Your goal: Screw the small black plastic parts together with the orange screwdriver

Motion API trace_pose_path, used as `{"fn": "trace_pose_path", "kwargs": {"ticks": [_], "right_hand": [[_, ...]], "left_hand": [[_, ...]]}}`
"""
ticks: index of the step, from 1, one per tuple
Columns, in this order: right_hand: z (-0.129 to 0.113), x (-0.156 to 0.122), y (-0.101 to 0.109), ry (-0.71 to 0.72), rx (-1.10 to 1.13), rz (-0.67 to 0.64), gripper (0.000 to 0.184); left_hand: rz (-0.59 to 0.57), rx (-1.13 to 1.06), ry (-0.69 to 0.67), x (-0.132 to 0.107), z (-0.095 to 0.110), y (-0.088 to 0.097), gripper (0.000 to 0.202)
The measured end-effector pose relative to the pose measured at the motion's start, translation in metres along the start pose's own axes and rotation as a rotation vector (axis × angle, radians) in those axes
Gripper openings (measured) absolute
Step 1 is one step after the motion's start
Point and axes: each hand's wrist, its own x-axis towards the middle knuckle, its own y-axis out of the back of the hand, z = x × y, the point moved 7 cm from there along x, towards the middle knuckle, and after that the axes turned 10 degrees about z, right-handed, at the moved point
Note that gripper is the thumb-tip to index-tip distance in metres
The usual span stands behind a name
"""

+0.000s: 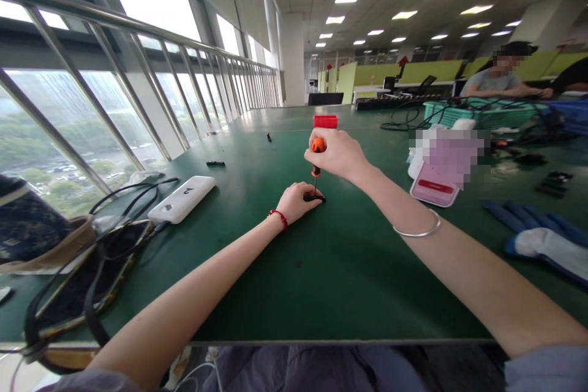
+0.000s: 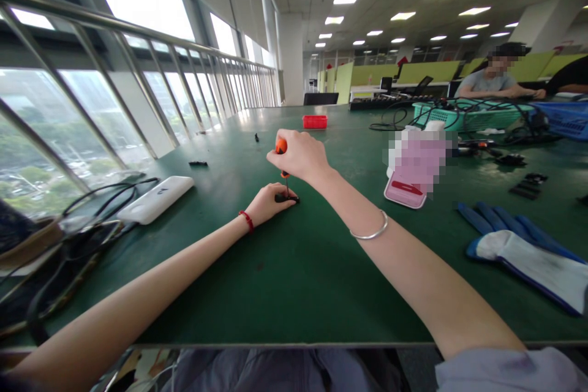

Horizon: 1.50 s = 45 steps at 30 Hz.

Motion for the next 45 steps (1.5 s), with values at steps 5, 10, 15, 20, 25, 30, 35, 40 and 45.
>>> {"fn": "trace_pose_path", "kwargs": {"ticks": [5, 10, 15, 20, 25, 30, 35, 40, 45], "right_hand": [[0.0006, -0.0001, 0.0022, 0.011, -0.032, -0.020, 0.023], [-0.0016, 0.0002, 0.0052, 0.040, -0.109, 0.011, 0.028], [-0.0018, 0.0003, 0.0050, 0.029, -0.107, -0.022, 0.023], [0.0001, 0.0009, 0.0055, 0.028, -0.101, -0.033, 0.028], [0.0043, 0.0018, 0.0041, 0.007, -0.097, -0.029, 0.025], [0.0055, 0.0023, 0.0035, 0.014, -0.090, -0.024, 0.022], [0.0041, 0.0019, 0.0014, 0.014, -0.073, -0.054, 0.029], [0.0028, 0.0017, 0.0013, 0.013, -0.046, -0.042, 0.023], [0.0059, 0.0020, 0.0005, -0.021, -0.065, -0.052, 0.030]], "left_hand": [[-0.003, 0.012, -0.002, -0.0004, -0.0006, 0.0002, 0.013], [-0.001, 0.021, -0.006, -0.0001, -0.0018, -0.0003, 0.012], [-0.003, 0.013, -0.013, -0.0002, -0.0007, -0.0002, 0.014], [-0.003, 0.025, -0.005, -0.0006, -0.0005, 0.0003, 0.013], [-0.007, 0.031, -0.002, -0.0005, -0.0008, 0.0000, 0.013], [-0.010, 0.031, -0.009, -0.0003, -0.0009, -0.0004, 0.012], [-0.008, 0.030, -0.006, -0.0001, -0.0006, -0.0001, 0.012], [-0.007, 0.025, -0.004, -0.0001, -0.0002, -0.0001, 0.012], [-0.004, 0.032, -0.010, -0.0001, -0.0012, -0.0006, 0.011]]}}
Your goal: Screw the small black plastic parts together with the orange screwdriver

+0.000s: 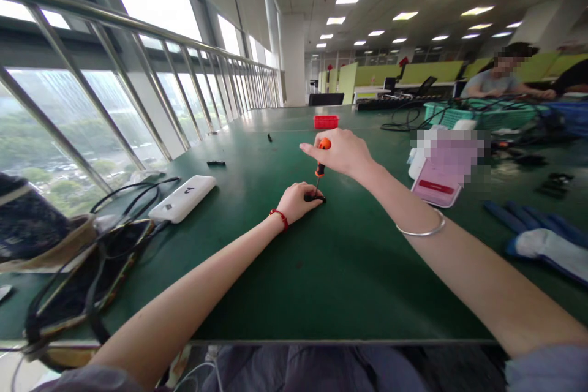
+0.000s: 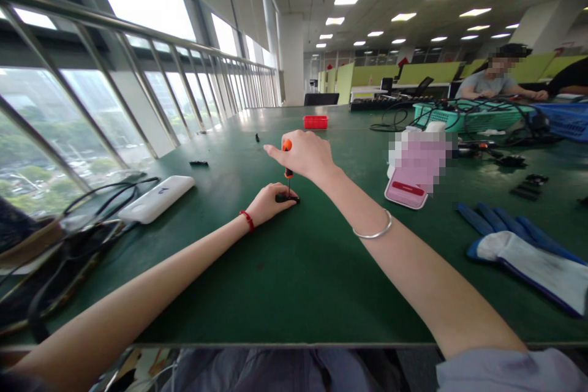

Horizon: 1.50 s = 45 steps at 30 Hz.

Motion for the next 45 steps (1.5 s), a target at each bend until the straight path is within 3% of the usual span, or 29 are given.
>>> {"fn": "trace_pose_path", "kwargs": {"ticks": [4, 9, 14, 19, 24, 27, 29, 39, 45], "right_hand": [[0.001, 0.001, 0.001, -0.006, -0.009, 0.006, 0.023], [0.003, -0.001, -0.003, -0.031, -0.012, 0.005, 0.035], [0.006, 0.003, 0.001, -0.008, 0.089, -0.048, 0.022], [0.037, 0.002, 0.019, -0.061, 0.189, 0.118, 0.038], [0.069, -0.038, -0.032, -0.059, 0.214, -0.022, 0.032], [0.071, -0.065, -0.068, -0.018, 0.145, -0.159, 0.030], [0.068, -0.075, -0.081, -0.010, 0.128, -0.188, 0.028], [0.064, -0.077, -0.084, -0.009, 0.292, -0.140, 0.014], [0.062, -0.077, -0.081, 0.046, 0.317, -0.143, 0.013]], "left_hand": [[-0.001, 0.005, -0.001, 0.000, 0.000, 0.000, 0.013], [0.005, 0.001, -0.001, 0.000, -0.001, 0.000, 0.012], [0.000, 0.011, 0.004, -0.001, 0.000, 0.001, 0.014], [0.017, 0.008, 0.023, -0.001, 0.002, 0.006, 0.016], [0.102, -0.034, 0.084, -0.002, -0.002, 0.012, 0.015], [0.138, -0.065, 0.058, -0.002, 0.002, 0.014, 0.012], [0.146, -0.079, 0.043, -0.002, 0.004, 0.014, 0.010], [0.091, -0.164, 0.008, -0.007, 0.011, 0.011, 0.013], [0.039, -0.267, 0.069, -0.008, 0.007, 0.013, 0.012]]}}
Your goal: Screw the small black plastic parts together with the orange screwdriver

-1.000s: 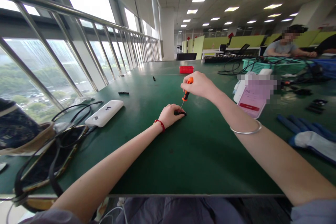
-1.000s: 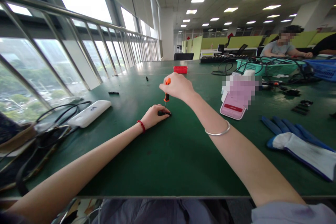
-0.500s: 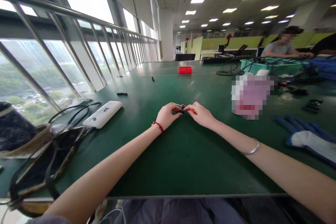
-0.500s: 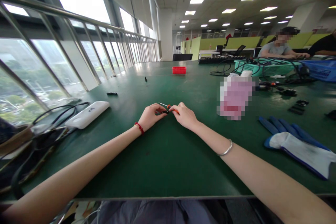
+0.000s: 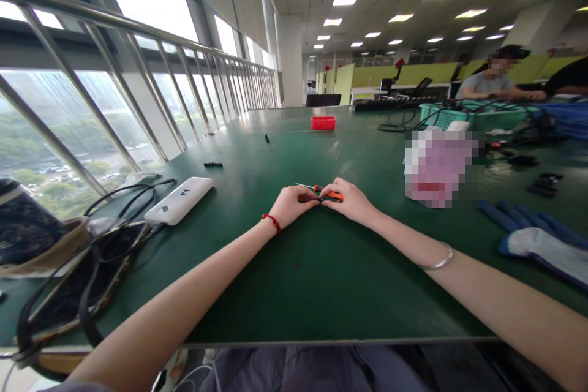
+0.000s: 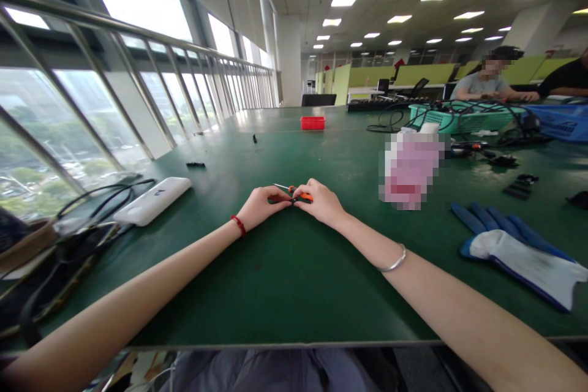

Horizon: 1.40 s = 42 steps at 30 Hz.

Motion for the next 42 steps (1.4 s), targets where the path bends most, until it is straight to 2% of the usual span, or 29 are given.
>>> {"fn": "trace_pose_path", "kwargs": {"ticks": [6, 12, 20, 25, 29, 34, 42], "right_hand": [[-0.002, 0.000, -0.001, 0.037, -0.004, -0.017, 0.015], [0.001, 0.000, -0.002, 0.036, -0.001, -0.014, 0.015], [0.000, 0.000, -0.003, 0.026, -0.010, -0.012, 0.015], [-0.002, 0.001, -0.003, 0.018, -0.054, -0.009, 0.016], [-0.001, 0.001, -0.004, 0.006, -0.090, -0.011, 0.017], [-0.002, 0.001, -0.004, 0.006, -0.148, -0.035, 0.017], [-0.002, 0.001, -0.005, 0.018, -0.176, -0.044, 0.016]], "left_hand": [[-0.023, 0.005, -0.024, 0.001, 0.000, 0.002, 0.012], [-0.028, 0.113, -0.131, -0.001, 0.007, 0.002, 0.017], [-0.112, 0.585, -0.421, -0.007, 0.028, -0.005, 0.024], [-0.126, 0.701, -0.481, -0.007, 0.033, -0.007, 0.021], [-0.092, 0.637, -0.428, -0.005, 0.030, -0.004, 0.017], [-0.007, 0.434, -0.241, 0.000, 0.014, 0.003, 0.010], [-0.008, 0.200, -0.112, 0.005, 0.000, 0.002, 0.012]]}}
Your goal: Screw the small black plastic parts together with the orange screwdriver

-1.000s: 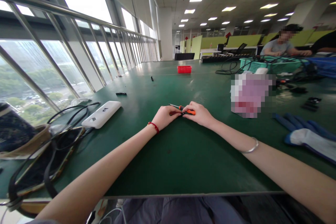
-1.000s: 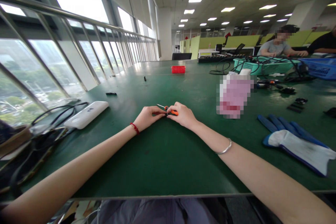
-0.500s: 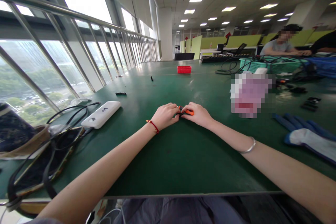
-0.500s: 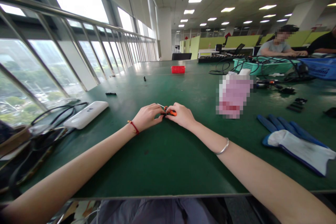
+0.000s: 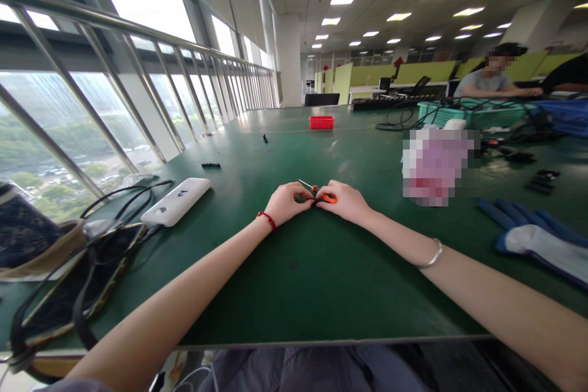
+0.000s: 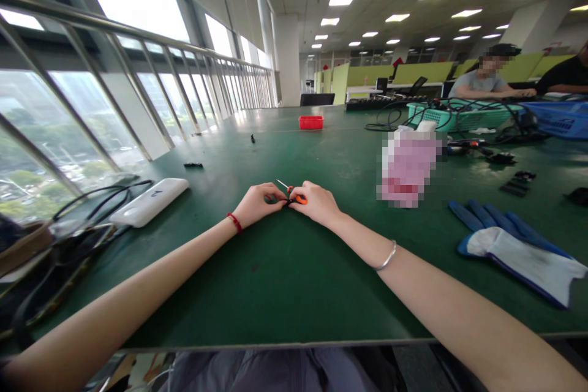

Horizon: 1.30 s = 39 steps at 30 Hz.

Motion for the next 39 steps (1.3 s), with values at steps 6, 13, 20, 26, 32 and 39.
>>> {"fn": "trace_pose_path", "kwargs": {"ticks": [6, 13, 20, 26, 32, 39], "right_hand": [[0.000, 0.000, -0.002, 0.002, 0.011, -0.017, 0.018], [-0.001, 0.004, 0.035, -0.061, 0.296, 0.206, 0.014], [0.001, 0.002, 0.091, -0.121, 0.495, 0.577, 0.024], [-0.001, 0.001, 0.096, -0.120, 0.506, 0.610, 0.023], [-0.002, 0.002, 0.095, -0.113, 0.515, 0.586, 0.023], [-0.003, 0.002, 0.094, -0.101, 0.516, 0.579, 0.023]], "left_hand": [[-0.021, -0.112, 0.078, 0.001, -0.006, -0.003, 0.012], [-0.031, -0.100, 0.055, 0.001, -0.005, -0.002, 0.013], [-0.025, -0.087, 0.038, -0.001, -0.003, 0.000, 0.014], [-0.002, -0.043, 0.000, -0.002, 0.000, 0.001, 0.012], [0.005, -0.027, -0.025, -0.001, 0.001, 0.000, 0.011], [0.006, -0.017, -0.029, -0.002, 0.001, 0.000, 0.010]]}}
